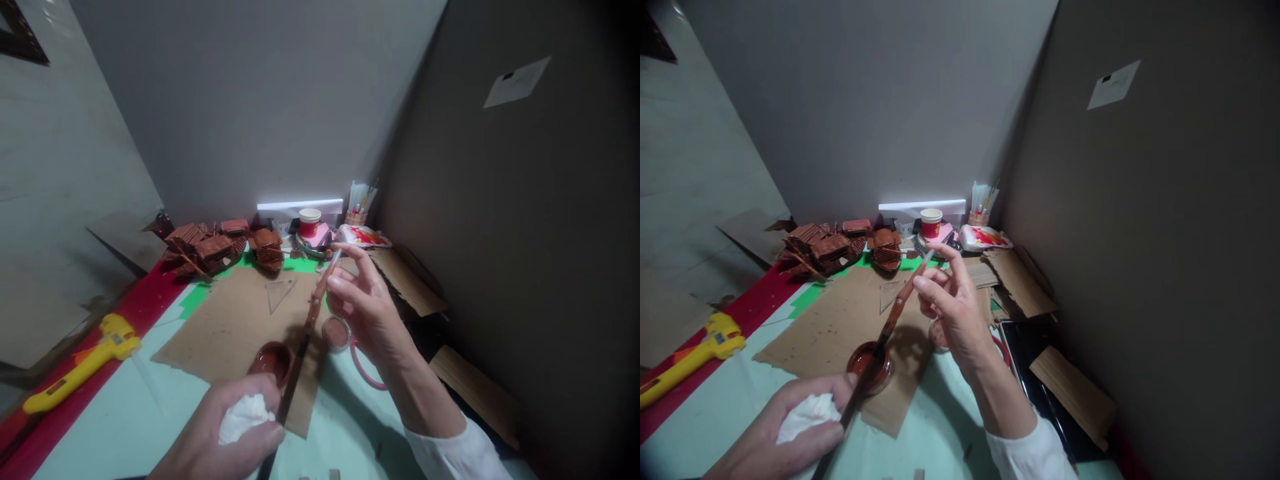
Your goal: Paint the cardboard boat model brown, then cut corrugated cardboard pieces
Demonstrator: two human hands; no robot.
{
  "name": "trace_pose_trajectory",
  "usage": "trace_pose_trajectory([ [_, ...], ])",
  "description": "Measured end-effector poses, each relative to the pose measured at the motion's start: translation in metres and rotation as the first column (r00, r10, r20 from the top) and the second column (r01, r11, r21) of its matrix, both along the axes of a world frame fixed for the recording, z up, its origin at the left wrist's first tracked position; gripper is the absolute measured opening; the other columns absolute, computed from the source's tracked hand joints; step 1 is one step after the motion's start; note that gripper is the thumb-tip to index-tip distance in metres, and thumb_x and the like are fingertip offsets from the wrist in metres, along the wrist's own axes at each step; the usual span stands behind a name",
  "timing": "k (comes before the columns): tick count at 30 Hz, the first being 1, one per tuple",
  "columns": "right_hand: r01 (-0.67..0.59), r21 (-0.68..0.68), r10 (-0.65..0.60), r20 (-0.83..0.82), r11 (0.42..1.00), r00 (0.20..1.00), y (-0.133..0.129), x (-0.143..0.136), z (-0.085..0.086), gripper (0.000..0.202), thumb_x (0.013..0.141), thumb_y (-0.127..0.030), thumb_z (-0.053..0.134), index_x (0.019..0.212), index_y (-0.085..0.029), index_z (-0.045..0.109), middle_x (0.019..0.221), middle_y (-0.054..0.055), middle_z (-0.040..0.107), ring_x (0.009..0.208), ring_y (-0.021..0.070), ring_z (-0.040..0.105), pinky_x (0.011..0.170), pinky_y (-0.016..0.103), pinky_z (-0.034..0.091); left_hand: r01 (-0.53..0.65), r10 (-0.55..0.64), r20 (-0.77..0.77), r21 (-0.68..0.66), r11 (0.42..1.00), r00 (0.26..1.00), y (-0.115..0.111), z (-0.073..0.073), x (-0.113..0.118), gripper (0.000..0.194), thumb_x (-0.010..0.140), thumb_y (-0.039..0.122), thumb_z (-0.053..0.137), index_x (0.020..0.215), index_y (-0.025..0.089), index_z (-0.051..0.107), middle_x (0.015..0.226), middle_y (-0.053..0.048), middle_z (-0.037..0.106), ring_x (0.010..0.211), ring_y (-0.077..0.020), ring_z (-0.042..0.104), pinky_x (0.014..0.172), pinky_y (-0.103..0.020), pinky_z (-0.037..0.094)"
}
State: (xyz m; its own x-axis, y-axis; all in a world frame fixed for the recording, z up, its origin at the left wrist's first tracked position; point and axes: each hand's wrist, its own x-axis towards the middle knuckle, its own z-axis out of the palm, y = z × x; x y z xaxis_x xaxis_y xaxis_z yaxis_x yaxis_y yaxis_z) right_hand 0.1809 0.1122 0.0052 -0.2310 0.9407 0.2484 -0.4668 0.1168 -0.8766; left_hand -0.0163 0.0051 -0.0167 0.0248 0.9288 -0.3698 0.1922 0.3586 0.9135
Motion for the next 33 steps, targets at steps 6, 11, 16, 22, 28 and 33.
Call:
trace_pose_trajectory([
  [6, -0.019, -0.015, 0.019, 0.008, 1.000, 1.000, -0.002, 0.001, 0.000, 0.042, 0.086, -0.019, 0.070, 0.123, -0.028, 0.053, 0.076, -0.003, 0.055, 0.057, 0.0067, 0.034, 0.051, 0.018, 0.024, 0.036, -0.034, -0.062, 0.034, 0.999, 0.997, -0.001, 0.005, 0.000, 0.017, 0.066, 0.034, 0.074, 0.070, 0.021, 0.065, 0.071, 0.000, 0.062, 0.062, -0.0166, 0.055, 0.059, -0.025, 0.045],
  [11, -0.017, -0.042, 0.017, 0.018, 0.999, 1.000, -0.002, 0.000, 0.001, 0.043, 0.085, -0.020, 0.070, 0.124, -0.030, 0.054, 0.079, -0.001, 0.059, 0.059, 0.0083, 0.038, 0.052, 0.020, 0.024, -0.020, 0.022, -0.084, 0.021, 1.000, 0.996, -0.004, 0.005, -0.002, 0.021, 0.065, 0.038, 0.076, 0.076, 0.022, 0.067, 0.076, 0.000, 0.064, 0.065, -0.0171, 0.055, 0.062, -0.025, 0.047],
  [16, 0.021, -0.077, -0.019, 0.032, 0.997, 0.999, -0.003, 0.002, 0.001, 0.044, 0.083, -0.023, 0.072, 0.123, -0.032, 0.055, 0.081, -0.001, 0.057, 0.062, 0.0094, 0.044, 0.054, 0.021, 0.026, -0.013, 0.010, -0.061, -0.040, 0.999, 0.998, -0.004, 0.005, -0.002, 0.023, 0.066, 0.040, 0.076, 0.076, 0.022, 0.066, 0.077, -0.001, 0.064, 0.067, -0.0185, 0.056, 0.063, -0.027, 0.047],
  [22, 0.018, -0.056, -0.016, 0.028, 0.998, 0.999, -0.003, 0.000, -0.001, 0.044, 0.083, -0.022, 0.072, 0.123, -0.031, 0.055, 0.077, -0.002, 0.056, 0.059, 0.0079, 0.041, 0.052, 0.019, 0.024, 0.069, -0.069, 0.001, -0.022, 0.997, 0.998, 0.001, 0.001, -0.002, 0.027, 0.069, 0.044, 0.072, 0.073, 0.021, 0.057, 0.067, 0.003, 0.052, 0.064, -0.0154, 0.049, 0.062, -0.025, 0.039],
  [28, 0.234, 0.000, -0.233, -0.073, 0.972, 0.970, 0.004, 0.003, 0.001, 0.041, 0.079, -0.019, 0.072, 0.114, -0.028, 0.055, 0.080, -0.001, 0.066, 0.059, 0.0085, 0.043, 0.052, 0.019, 0.029, 0.099, -0.100, 0.024, 0.048, 0.994, 0.995, 0.003, 0.009, -0.002, 0.035, 0.074, 0.053, 0.068, 0.075, 0.020, 0.057, 0.063, 0.004, 0.045, 0.061, -0.0130, 0.041, 0.057, -0.024, 0.031],
  [33, 0.250, -0.024, -0.251, -0.057, 0.968, 0.966, 0.006, 0.013, -0.005, 0.040, 0.074, -0.020, 0.074, 0.108, -0.028, 0.053, 0.080, -0.002, 0.066, 0.056, 0.0081, 0.041, 0.048, 0.019, 0.025, -0.067, 0.066, 0.063, 0.023, 0.997, 0.996, 0.004, 0.014, -0.002, 0.039, 0.066, 0.055, 0.076, 0.081, 0.021, 0.063, 0.062, 0.003, 0.048, 0.056, -0.0131, 0.040, 0.050, -0.024, 0.028],
])
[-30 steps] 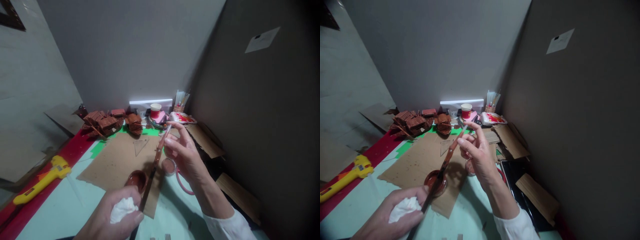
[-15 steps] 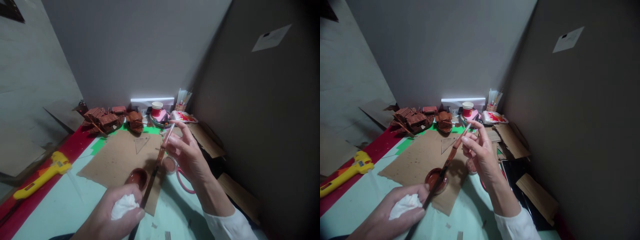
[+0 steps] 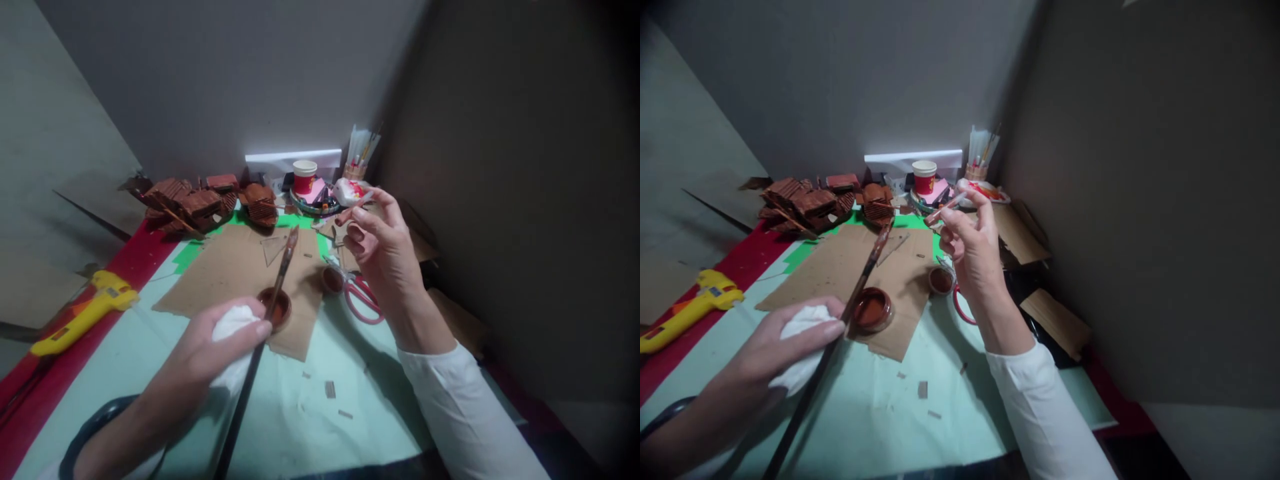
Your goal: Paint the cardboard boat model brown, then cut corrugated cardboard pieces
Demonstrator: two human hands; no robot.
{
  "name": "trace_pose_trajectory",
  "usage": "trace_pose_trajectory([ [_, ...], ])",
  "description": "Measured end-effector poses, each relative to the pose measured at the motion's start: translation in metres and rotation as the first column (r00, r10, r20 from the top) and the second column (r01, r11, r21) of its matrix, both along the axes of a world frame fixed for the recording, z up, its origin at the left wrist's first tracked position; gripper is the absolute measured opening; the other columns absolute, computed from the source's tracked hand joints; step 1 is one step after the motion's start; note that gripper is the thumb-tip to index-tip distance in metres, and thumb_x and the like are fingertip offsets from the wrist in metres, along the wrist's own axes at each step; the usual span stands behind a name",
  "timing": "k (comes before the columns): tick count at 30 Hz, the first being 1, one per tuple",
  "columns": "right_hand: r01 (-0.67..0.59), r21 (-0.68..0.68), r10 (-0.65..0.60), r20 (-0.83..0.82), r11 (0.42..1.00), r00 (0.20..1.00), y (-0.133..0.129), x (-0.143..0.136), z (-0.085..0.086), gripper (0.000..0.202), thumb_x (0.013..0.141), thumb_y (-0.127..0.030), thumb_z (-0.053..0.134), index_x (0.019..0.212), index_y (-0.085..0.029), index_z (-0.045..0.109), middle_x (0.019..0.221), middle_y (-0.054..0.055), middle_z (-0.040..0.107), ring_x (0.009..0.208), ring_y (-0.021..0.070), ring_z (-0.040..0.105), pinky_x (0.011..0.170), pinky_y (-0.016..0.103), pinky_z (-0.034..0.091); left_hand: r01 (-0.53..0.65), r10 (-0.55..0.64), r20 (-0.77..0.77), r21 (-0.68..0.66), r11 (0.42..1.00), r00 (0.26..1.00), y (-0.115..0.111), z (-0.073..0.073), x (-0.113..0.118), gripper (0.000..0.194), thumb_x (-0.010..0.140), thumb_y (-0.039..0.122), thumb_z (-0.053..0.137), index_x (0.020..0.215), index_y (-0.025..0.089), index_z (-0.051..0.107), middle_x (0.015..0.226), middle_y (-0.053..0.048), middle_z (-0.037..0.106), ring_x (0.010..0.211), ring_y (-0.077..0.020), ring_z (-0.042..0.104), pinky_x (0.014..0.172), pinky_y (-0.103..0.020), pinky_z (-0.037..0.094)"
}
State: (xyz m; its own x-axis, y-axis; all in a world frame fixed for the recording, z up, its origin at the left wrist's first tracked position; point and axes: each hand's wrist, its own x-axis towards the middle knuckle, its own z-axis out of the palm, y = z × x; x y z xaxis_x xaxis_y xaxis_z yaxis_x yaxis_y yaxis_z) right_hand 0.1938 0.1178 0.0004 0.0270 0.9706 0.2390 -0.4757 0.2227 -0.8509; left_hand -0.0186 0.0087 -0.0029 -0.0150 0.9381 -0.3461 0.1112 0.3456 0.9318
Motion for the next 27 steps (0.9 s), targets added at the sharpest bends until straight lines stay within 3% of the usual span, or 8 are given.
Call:
trace_pose_trajectory([
  [8, -0.005, -0.105, 0.008, 0.028, 0.994, 1.000, -0.037, 0.013, -0.027, 0.042, 0.073, -0.022, 0.076, 0.105, -0.026, 0.049, 0.076, -0.002, 0.068, 0.050, 0.0066, 0.035, 0.044, 0.017, 0.023, -0.160, 0.143, 0.218, 0.063, 0.985, 0.965, 0.005, -0.010, 0.000, 0.028, 0.062, 0.034, 0.085, 0.081, 0.022, 0.069, 0.065, 0.003, 0.055, 0.055, -0.0113, 0.046, 0.047, -0.020, 0.032],
  [16, 0.045, -0.159, -0.035, 0.066, 0.986, 0.997, -0.079, 0.008, -0.038, 0.037, 0.079, -0.034, 0.074, 0.103, -0.026, 0.047, 0.077, 0.001, 0.071, 0.049, 0.0066, 0.039, 0.044, 0.016, 0.026, -0.113, 0.076, 0.273, 0.122, 0.986, 0.959, 0.013, -0.014, -0.002, 0.029, 0.069, 0.036, 0.081, 0.082, 0.017, 0.063, 0.066, 0.005, 0.057, 0.061, -0.0097, 0.050, 0.053, -0.017, 0.037],
  [23, 0.078, -0.199, -0.065, 0.074, 0.977, 0.995, -0.092, 0.004, -0.047, 0.031, 0.079, -0.035, 0.077, 0.092, -0.022, 0.052, 0.066, -0.004, 0.059, 0.050, 0.0066, 0.042, 0.043, 0.015, 0.028, -0.094, 0.051, 0.287, 0.138, 0.986, 0.957, 0.011, -0.016, 0.000, 0.032, 0.072, 0.039, 0.079, 0.086, 0.017, 0.061, 0.070, 0.004, 0.057, 0.064, -0.0112, 0.052, 0.057, -0.020, 0.037],
  [27, 0.082, -0.178, -0.072, 0.060, 0.981, 0.996, -0.089, 0.001, -0.039, 0.029, 0.080, -0.038, 0.076, 0.091, -0.020, 0.056, 0.077, 0.001, 0.063, 0.052, 0.0059, 0.042, 0.042, 0.015, 0.028, -0.059, 0.019, 0.230, 0.171, 0.983, 0.973, 0.008, -0.014, 0.004, 0.035, 0.071, 0.044, 0.077, 0.084, 0.016, 0.061, 0.069, 0.002, 0.057, 0.063, -0.0127, 0.050, 0.058, -0.022, 0.035],
])
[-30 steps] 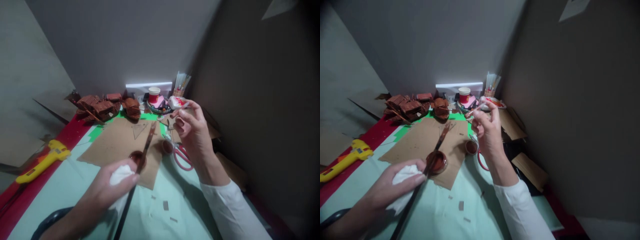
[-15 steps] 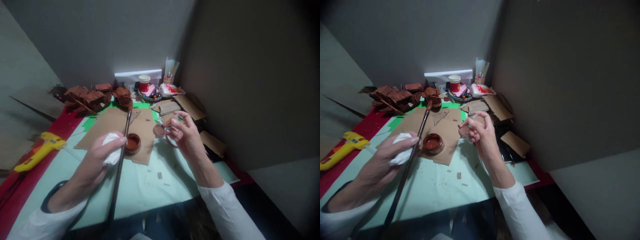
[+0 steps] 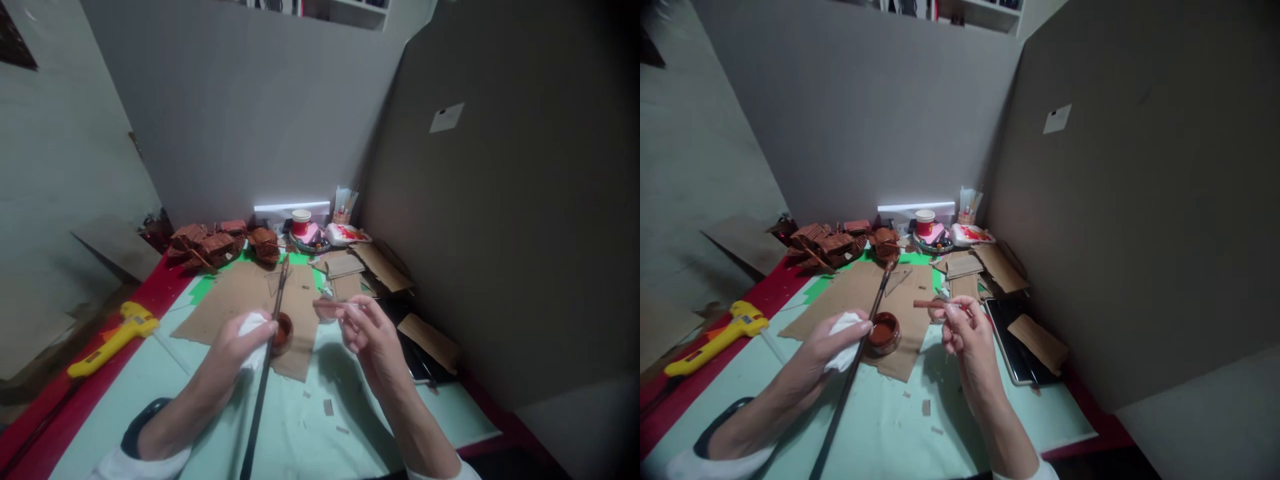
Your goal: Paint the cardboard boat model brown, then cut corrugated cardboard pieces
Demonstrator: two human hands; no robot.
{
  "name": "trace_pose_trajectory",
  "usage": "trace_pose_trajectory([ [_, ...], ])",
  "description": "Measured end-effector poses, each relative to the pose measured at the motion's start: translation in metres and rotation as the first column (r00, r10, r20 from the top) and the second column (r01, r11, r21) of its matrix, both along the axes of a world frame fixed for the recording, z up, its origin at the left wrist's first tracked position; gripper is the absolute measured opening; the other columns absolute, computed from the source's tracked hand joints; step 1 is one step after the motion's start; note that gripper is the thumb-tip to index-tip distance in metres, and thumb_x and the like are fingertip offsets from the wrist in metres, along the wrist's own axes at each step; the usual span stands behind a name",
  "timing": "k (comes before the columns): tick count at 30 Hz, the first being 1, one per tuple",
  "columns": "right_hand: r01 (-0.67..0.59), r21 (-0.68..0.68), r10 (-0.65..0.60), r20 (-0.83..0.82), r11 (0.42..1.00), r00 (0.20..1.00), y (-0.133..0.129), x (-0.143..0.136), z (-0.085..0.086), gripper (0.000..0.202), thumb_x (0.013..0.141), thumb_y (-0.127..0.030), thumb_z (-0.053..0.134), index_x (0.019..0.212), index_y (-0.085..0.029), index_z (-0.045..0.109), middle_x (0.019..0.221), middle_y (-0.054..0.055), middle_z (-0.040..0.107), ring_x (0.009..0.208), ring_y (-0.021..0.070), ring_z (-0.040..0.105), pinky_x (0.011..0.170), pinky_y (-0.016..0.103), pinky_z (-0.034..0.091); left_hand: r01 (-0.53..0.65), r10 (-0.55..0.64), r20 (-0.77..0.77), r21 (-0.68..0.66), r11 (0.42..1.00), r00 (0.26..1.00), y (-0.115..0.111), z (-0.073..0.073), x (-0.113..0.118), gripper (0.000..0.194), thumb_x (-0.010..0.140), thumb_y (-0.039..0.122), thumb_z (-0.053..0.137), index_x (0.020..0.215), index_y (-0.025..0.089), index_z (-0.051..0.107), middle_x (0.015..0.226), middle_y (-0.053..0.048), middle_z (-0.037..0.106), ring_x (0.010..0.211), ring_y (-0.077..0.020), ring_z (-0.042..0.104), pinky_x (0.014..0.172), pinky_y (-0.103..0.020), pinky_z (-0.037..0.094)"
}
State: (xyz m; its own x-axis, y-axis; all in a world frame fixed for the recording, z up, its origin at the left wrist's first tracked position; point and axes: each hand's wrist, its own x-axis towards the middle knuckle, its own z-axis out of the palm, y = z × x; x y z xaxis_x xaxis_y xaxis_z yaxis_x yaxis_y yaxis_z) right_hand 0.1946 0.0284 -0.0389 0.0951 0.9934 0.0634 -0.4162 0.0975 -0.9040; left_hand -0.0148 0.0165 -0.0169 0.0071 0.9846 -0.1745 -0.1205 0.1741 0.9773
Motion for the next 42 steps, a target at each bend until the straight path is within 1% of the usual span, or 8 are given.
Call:
trace_pose_trajectory([
  [5, 0.080, 0.081, -0.081, 0.006, 0.993, 0.997, 0.000, -0.009, 0.015, 0.026, 0.082, -0.038, 0.077, 0.092, -0.022, 0.059, 0.073, -0.002, 0.060, 0.054, 0.0070, 0.043, 0.044, 0.016, 0.033, 0.052, -0.030, -0.178, 0.119, 0.992, 0.984, -0.004, 0.003, 0.001, 0.034, 0.075, 0.050, 0.070, 0.077, 0.018, 0.059, 0.064, 0.003, 0.050, 0.060, -0.0131, 0.043, 0.058, -0.025, 0.031],
  [11, 0.157, 0.329, -0.225, 0.181, 0.931, 0.957, -0.007, -0.018, 0.040, 0.013, 0.091, -0.033, 0.068, 0.089, -0.023, 0.061, 0.066, -0.004, 0.056, 0.053, 0.0067, 0.043, 0.048, 0.018, 0.036, 0.135, -0.071, -0.342, 0.165, 0.977, 0.937, -0.007, 0.006, 0.000, 0.026, 0.082, 0.044, 0.064, 0.077, 0.019, 0.058, 0.067, 0.003, 0.053, 0.062, -0.0140, 0.045, 0.059, -0.024, 0.034],
  [20, 0.164, 0.360, -0.242, 0.182, 0.918, 0.953, 0.024, 0.001, 0.052, 0.013, 0.091, -0.034, 0.068, 0.089, -0.022, 0.063, 0.078, -0.002, 0.057, 0.058, 0.0070, 0.044, 0.050, 0.018, 0.037, 0.207, -0.058, -0.522, 0.232, 0.950, 0.851, -0.011, 0.002, -0.001, 0.022, 0.083, 0.043, 0.059, 0.076, 0.022, 0.057, 0.066, 0.001, 0.058, 0.052, -0.0136, 0.045, 0.048, -0.024, 0.032],
  [24, 0.169, 0.418, -0.286, 0.235, 0.893, 0.929, 0.021, 0.003, 0.055, 0.010, 0.092, -0.033, 0.067, 0.091, -0.024, 0.064, 0.080, -0.001, 0.060, 0.059, 0.0081, 0.047, 0.049, 0.019, 0.039, 0.132, 0.078, -0.581, 0.312, 0.941, 0.810, -0.014, 0.002, 0.004, 0.022, 0.081, 0.042, 0.059, 0.071, 0.023, 0.057, 0.063, 0.001, 0.058, 0.054, -0.0154, 0.050, 0.052, -0.026, 0.038],
  [29, 0.191, 0.562, -0.459, 0.386, 0.805, 0.800, 0.010, 0.001, 0.062, 0.004, 0.091, -0.024, 0.067, 0.088, -0.024, 0.065, 0.073, -0.002, 0.061, 0.057, 0.0082, 0.053, 0.049, 0.019, 0.043, 0.095, 0.213, -0.580, 0.454, 0.886, 0.786, -0.016, 0.002, 0.010, 0.018, 0.081, 0.033, 0.061, 0.067, 0.024, 0.055, 0.063, 0.001, 0.059, 0.057, -0.0160, 0.055, 0.058, -0.027, 0.041],
  [34, 0.064, 0.706, -0.514, 0.448, 0.706, 0.732, 0.006, 0.001, 0.069, 0.017, 0.090, -0.010, 0.064, 0.097, -0.026, 0.064, 0.076, -0.001, 0.064, 0.064, 0.0117, 0.062, 0.054, 0.023, 0.049, 0.102, 0.291, -0.606, 0.529, 0.842, 0.740, -0.016, -0.002, 0.010, 0.016, 0.083, 0.030, 0.062, 0.069, 0.025, 0.055, 0.064, 0.002, 0.058, 0.056, -0.0146, 0.055, 0.058, -0.025, 0.042],
  [38, 0.009, 0.767, -0.575, 0.472, 0.641, 0.668, 0.006, 0.001, 0.073, 0.022, 0.088, -0.007, 0.065, 0.100, -0.025, 0.064, 0.082, 0.000, 0.065, 0.069, 0.0118, 0.061, 0.054, 0.023, 0.049, 0.195, 0.333, -0.657, 0.595, 0.779, 0.676, -0.015, -0.005, 0.008, 0.012, 0.085, 0.023, 0.061, 0.074, 0.024, 0.054, 0.065, 0.002, 0.057, 0.057, -0.0132, 0.058, 0.057, -0.021, 0.044],
  [42, -0.050, 0.768, -0.564, 0.512, 0.639, 0.648, 0.008, -0.001, 0.074, 0.025, 0.086, -0.005, 0.066, 0.103, -0.024, 0.064, 0.088, 0.002, 0.068, 0.075, 0.0146, 0.063, 0.060, 0.027, 0.051, 0.289, 0.396, -0.703, 0.643, 0.709, 0.591, -0.014, -0.010, 0.004, 0.011, 0.084, 0.018, 0.062, 0.079, 0.023, 0.054, 0.068, 0.001, 0.058, 0.061, -0.0138, 0.061, 0.061, -0.021, 0.047],
])
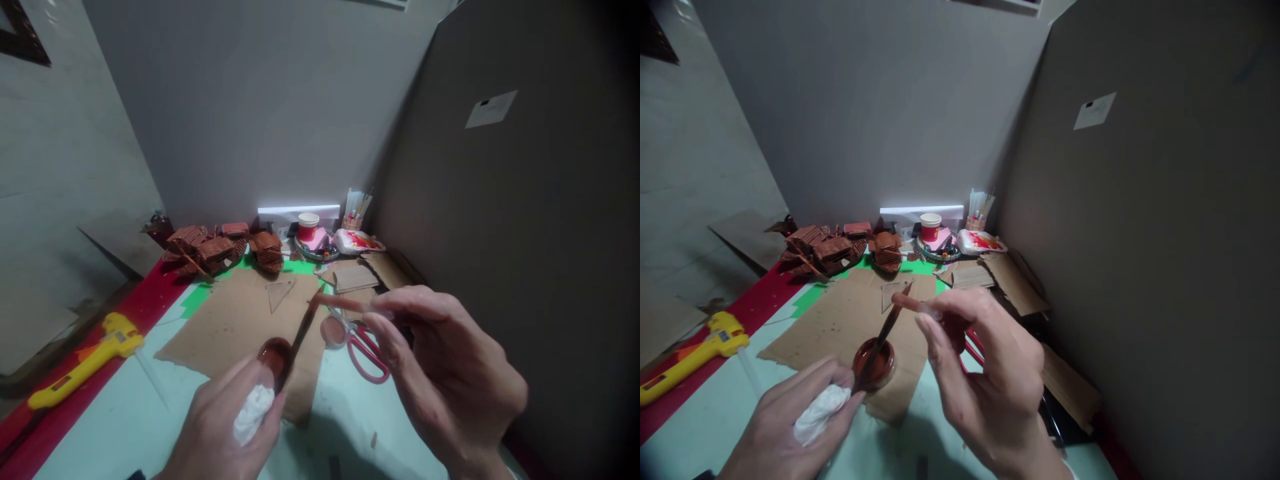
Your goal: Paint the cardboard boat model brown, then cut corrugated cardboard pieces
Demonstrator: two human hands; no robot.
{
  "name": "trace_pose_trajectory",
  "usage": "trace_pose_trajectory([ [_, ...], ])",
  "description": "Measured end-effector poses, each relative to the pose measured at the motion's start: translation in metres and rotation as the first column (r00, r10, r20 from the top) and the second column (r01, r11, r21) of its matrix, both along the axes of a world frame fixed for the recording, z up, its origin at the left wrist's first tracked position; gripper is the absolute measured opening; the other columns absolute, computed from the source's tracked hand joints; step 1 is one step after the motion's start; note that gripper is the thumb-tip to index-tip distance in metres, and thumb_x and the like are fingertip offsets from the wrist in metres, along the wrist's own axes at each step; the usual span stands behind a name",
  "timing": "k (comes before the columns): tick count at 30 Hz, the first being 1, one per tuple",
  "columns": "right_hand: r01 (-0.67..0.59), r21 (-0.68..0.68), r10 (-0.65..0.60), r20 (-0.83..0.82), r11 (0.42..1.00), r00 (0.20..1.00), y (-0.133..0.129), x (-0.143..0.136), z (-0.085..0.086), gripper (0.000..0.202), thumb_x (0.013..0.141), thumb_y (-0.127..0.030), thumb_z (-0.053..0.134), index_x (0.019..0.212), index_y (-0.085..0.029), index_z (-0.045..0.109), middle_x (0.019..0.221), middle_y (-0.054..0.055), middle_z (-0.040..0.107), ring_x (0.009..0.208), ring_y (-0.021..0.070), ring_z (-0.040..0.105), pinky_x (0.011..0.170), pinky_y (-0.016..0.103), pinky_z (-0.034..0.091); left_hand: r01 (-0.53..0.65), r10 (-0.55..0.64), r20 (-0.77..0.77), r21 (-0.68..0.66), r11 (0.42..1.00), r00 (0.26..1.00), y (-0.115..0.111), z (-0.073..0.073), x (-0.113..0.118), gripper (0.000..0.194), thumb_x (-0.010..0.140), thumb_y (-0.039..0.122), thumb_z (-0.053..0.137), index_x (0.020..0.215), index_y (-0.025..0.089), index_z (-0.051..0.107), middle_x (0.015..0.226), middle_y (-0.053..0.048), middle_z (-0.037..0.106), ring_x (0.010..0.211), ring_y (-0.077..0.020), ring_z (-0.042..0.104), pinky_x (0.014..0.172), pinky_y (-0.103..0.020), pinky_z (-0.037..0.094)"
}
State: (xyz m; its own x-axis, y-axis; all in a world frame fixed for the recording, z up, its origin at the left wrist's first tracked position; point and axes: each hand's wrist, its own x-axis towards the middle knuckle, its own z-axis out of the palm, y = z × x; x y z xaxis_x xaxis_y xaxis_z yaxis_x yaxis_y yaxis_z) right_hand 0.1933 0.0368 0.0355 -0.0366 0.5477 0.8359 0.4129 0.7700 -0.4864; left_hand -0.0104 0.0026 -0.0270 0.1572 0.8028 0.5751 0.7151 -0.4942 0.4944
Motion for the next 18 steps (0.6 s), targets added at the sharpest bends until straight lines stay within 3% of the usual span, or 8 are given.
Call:
trace_pose_trajectory([
  [5, -0.002, 0.065, -0.002, 0.067, 0.998, 0.998, 0.009, 0.002, 0.002, 0.025, 0.085, -0.001, 0.065, 0.102, -0.019, 0.064, 0.088, 0.003, 0.068, 0.076, 0.0147, 0.064, 0.061, 0.027, 0.050, 0.066, -0.058, -0.052, 0.186, 0.980, 0.997, 0.002, -0.007, -0.005, 0.015, 0.085, 0.010, 0.060, 0.089, 0.023, 0.052, 0.071, 0.002, 0.058, 0.061, -0.0128, 0.060, 0.060, -0.021, 0.048],
  [12, 0.110, 0.015, -0.110, 0.002, 0.994, 0.994, 0.019, 0.013, 0.011, 0.016, 0.086, -0.008, 0.069, 0.095, -0.021, 0.065, 0.083, -0.002, 0.064, 0.068, 0.0083, 0.056, 0.059, 0.020, 0.046, 0.061, -0.036, -0.111, 0.228, 0.972, 0.993, 0.002, -0.010, -0.008, 0.016, 0.085, 0.010, 0.060, 0.090, 0.022, 0.051, 0.071, 0.001, 0.058, 0.063, -0.0145, 0.063, 0.061, -0.022, 0.048],
  [16, -0.061, -0.192, 0.011, -0.254, 0.979, 0.967, 0.034, 0.024, 0.009, 0.002, 0.091, -0.020, 0.067, 0.090, -0.021, 0.067, 0.076, -0.002, 0.062, 0.059, 0.0080, 0.051, 0.051, 0.020, 0.042, 0.067, -0.051, -0.089, 0.179, 0.982, 0.995, 0.001, -0.009, -0.007, 0.015, 0.083, 0.011, 0.060, 0.088, 0.024, 0.053, 0.070, 0.002, 0.061, 0.062, -0.0135, 0.063, 0.059, -0.020, 0.048],
  [18, -0.182, -0.268, 0.066, -0.392, 0.946, 0.918, 0.044, 0.030, 0.003, 0.006, 0.093, -0.025, 0.066, 0.089, -0.020, 0.067, 0.076, 0.000, 0.062, 0.057, 0.0076, 0.048, 0.048, 0.019, 0.040, 0.054, -0.052, -0.025, 0.072, 0.996, 0.998, 0.000, -0.007, -0.006, 0.009, 0.083, 0.016, 0.060, 0.083, 0.024, 0.056, 0.070, 0.003, 0.062, 0.061, -0.0123, 0.063, 0.060, -0.018, 0.048],
])
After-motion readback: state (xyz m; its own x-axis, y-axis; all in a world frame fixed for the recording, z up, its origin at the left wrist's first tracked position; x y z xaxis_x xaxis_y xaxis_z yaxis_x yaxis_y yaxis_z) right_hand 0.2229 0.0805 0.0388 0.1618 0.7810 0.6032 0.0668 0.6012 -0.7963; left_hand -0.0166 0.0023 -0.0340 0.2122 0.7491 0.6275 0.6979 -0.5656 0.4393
